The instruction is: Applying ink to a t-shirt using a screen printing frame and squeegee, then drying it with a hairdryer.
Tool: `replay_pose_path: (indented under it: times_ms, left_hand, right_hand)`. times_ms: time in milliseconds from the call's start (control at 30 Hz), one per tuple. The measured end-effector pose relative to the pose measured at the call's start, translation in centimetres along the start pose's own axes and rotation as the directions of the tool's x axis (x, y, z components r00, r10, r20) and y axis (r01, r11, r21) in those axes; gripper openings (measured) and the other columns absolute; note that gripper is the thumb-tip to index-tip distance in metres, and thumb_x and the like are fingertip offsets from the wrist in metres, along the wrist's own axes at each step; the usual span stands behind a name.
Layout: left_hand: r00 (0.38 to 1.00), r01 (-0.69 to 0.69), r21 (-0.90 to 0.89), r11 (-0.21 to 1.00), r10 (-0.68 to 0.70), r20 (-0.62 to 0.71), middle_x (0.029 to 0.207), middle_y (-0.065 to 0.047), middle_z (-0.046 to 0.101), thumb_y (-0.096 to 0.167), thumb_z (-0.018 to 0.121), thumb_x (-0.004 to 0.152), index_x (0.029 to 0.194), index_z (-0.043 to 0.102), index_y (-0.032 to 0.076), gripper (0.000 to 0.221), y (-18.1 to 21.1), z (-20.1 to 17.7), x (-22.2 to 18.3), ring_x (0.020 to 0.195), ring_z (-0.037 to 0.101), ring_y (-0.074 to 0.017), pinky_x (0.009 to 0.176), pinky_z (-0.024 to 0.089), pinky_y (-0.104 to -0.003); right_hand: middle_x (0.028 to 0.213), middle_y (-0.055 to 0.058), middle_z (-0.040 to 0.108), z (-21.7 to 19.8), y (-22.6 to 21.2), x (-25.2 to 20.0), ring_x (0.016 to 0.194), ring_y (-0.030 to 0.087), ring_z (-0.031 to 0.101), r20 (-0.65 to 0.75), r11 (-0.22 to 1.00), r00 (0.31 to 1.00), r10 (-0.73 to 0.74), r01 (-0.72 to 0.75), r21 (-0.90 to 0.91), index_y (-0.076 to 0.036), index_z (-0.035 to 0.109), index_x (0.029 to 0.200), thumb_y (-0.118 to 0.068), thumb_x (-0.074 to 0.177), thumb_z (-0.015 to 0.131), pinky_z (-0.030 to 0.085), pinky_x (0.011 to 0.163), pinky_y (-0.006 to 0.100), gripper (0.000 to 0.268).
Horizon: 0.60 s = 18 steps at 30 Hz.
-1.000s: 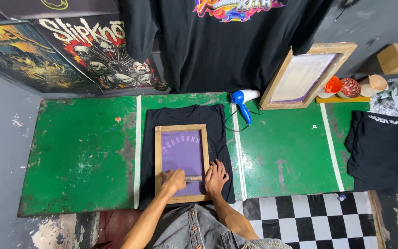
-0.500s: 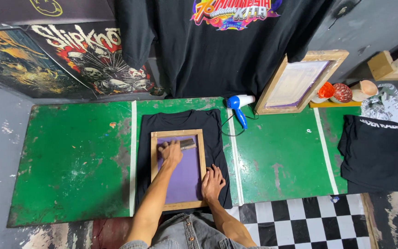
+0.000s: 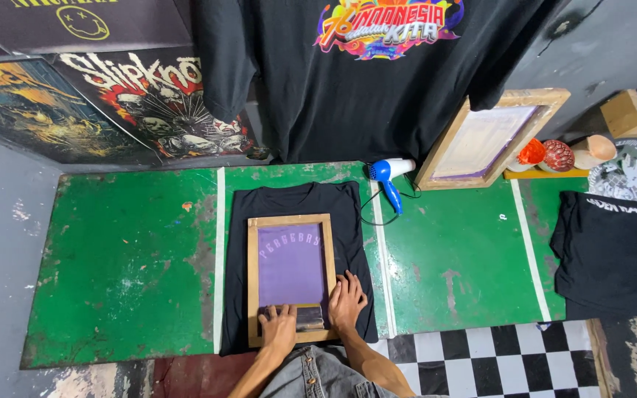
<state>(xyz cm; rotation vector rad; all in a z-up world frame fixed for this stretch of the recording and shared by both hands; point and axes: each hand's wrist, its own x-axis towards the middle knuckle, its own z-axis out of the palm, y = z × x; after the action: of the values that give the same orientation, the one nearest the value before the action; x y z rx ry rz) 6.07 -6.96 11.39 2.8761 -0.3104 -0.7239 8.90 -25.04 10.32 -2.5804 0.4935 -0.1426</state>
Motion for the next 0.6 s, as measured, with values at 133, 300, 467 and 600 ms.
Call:
replay_pose_path:
  times_ms: [133,300,467,600]
  left_hand:
    - [1.000,-0.016,0.039,0.999,0.017,-0.004,0.125,-0.014,0.058,0.013,0.076,0.077,0.127,0.057,0.006,0.054,-0.4,-1.0,1.3,0.113,0.051,-0.0465,0.084,0.042,-0.067]
    - [0.957,-0.016,-0.148,0.989,0.058,0.284,0.120,-0.021,0.060,0.002,0.058,0.084,0.109,0.067,0.003,0.027,-0.8,-6.4,2.2,0.116,0.054,-0.0502,0.093,0.039,-0.074]
    - [0.846,0.059,-0.124,0.991,0.016,0.533,0.075,-0.008,0.068,0.002,0.058,0.076,0.088,0.071,0.000,0.017,-2.9,-7.9,9.1,0.061,0.061,-0.0229,0.057,0.055,-0.039]
    - [0.890,0.119,-0.110,0.987,-0.057,0.452,0.081,-0.012,0.072,0.003,0.061,0.077,0.090,0.075,-0.001,0.020,-3.5,-10.9,13.5,0.066,0.067,-0.0273,0.062,0.057,-0.043]
  right_hand:
    - [0.146,0.000,0.052,-0.7,-0.7,0.4,0.141,0.021,0.040,-0.046,1.000,0.999,-0.014,0.013,-0.017,-0.018,0.063,0.124,-0.028,0.102,0.041,0.023,0.108,0.049,0.032]
    - [0.147,-0.001,0.051,0.2,0.0,0.2,0.141,0.020,0.040,-0.051,0.997,0.998,-0.024,0.020,-0.076,-0.019,0.062,0.126,-0.030,0.103,0.039,0.024,0.107,0.050,0.035]
    - [0.148,0.000,0.049,-0.3,-0.5,0.1,0.142,0.021,0.038,-0.009,0.997,1.000,0.002,-0.002,-0.080,-0.020,0.060,0.127,-0.031,0.103,0.037,0.024,0.108,0.050,0.035]
    - [0.147,0.001,0.049,-0.9,-1.0,0.3,0.142,0.022,0.037,0.037,0.999,0.999,0.027,-0.025,-0.037,-0.018,0.060,0.128,-0.031,0.103,0.035,0.023,0.109,0.050,0.037]
